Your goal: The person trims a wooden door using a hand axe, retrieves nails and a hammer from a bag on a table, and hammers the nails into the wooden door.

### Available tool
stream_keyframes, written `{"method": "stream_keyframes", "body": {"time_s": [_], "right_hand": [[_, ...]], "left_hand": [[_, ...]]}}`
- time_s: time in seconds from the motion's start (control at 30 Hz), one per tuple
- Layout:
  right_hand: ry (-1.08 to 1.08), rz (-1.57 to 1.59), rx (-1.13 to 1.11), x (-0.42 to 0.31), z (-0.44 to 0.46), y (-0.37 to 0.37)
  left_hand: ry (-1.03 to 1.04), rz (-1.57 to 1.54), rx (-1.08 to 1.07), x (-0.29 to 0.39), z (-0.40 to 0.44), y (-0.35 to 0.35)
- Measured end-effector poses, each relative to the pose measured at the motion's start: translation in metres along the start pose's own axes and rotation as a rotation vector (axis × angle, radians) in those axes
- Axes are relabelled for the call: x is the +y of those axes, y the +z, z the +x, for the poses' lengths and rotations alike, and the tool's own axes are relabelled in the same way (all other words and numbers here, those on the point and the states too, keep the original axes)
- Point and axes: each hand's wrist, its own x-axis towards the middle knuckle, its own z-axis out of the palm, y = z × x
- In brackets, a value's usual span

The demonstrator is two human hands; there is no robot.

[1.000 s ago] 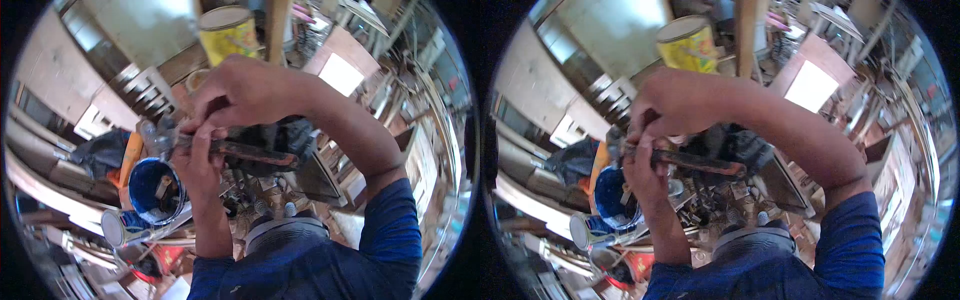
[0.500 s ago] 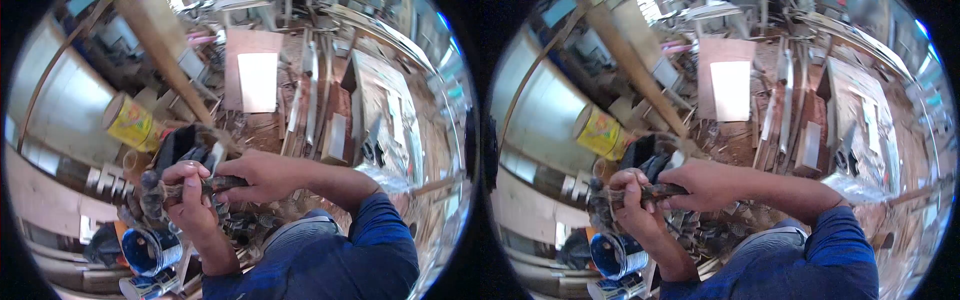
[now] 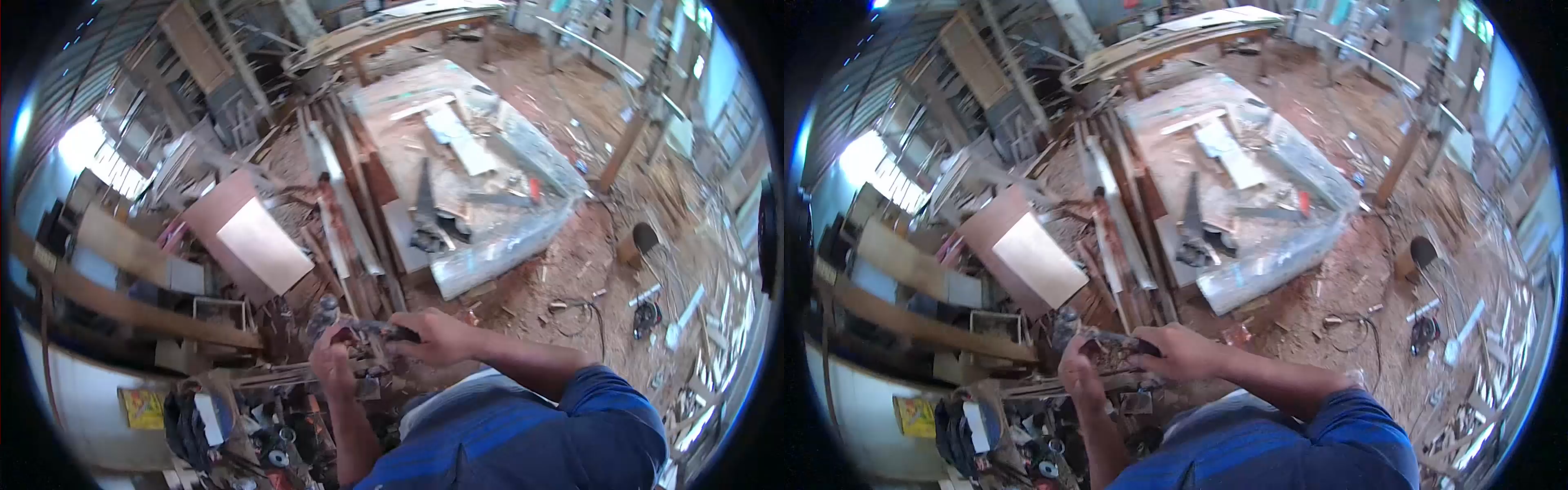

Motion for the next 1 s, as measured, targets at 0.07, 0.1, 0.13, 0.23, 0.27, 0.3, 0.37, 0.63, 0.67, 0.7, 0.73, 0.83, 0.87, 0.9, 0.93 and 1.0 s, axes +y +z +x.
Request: {"method": "stream_keyframes", "body": {"time_s": [0.07, 0.1, 0.13, 0.23, 0.27, 0.3, 0.37, 0.63, 0.67, 0.7, 0.73, 0.83, 0.87, 0.9, 0.93, 1.0], "right_hand": [[0.089, -0.042, 0.075, 0.030, -0.056, -0.048], [0.115, -0.057, 0.153, 0.045, -0.081, -0.069], [0.145, -0.072, 0.225, 0.060, -0.105, -0.083], [0.184, -0.016, 0.463, 0.103, -0.175, -0.115], [0.217, 0.010, 0.501, 0.108, -0.196, -0.130], [0.246, 0.033, 0.533, 0.114, -0.213, -0.145], [0.496, 0.074, 0.588, 0.122, -0.246, -0.171], [0.880, 0.040, 1.171, 0.190, -0.361, -0.217], [0.922, -0.017, 1.214, 0.189, -0.374, -0.230], [0.991, -0.071, 1.276, 0.185, -0.395, -0.236], [1.111, 0.047, 1.305, 0.188, -0.410, -0.238], [1.090, 0.128, 1.590, 0.196, -0.444, -0.236], [1.085, 0.076, 1.648, 0.201, -0.457, -0.235], [1.088, 0.108, 1.722, 0.191, -0.468, -0.238], [1.071, 0.132, 1.783, 0.180, -0.479, -0.242], [1.049, 0.121, 1.877, 0.185, -0.507, -0.236]], "left_hand": [[-0.057, 0.023, -0.040, -0.002, 0.004, 0.085], [-0.099, 0.000, -0.093, -0.005, 0.010, 0.133], [-0.146, -0.021, -0.141, -0.009, 0.014, 0.177], [-0.242, 0.104, -0.402, -0.025, 0.032, 0.269], [-0.282, -0.022, -0.458, -0.023, 0.035, 0.303], [-0.358, -0.142, -0.503, -0.026, 0.036, 0.334], [-0.429, -0.181, -0.654, -0.036, 0.040, 0.387], [-0.520, -0.236, -1.389, -0.079, 0.048, 0.620], [-0.457, -0.188, -1.521, -0.092, 0.050, 0.653], [-0.382, -0.159, -1.679, -0.096, 0.044, 0.692], [-0.584, -0.091, -1.763, -0.067, 0.047, 0.720], [-0.470, -0.285, -1.939, -0.096, 0.022, 0.788], [-0.427, -0.284, -2.019, -0.098, 0.014, 0.809], [-0.426, -0.278, -2.060, -0.088, 0.000, 0.828], [-0.417, -0.266, -2.080, -0.076, -0.009, 0.843], [-0.412, -0.270, -2.125, -0.065, -0.040, 0.880]]}}
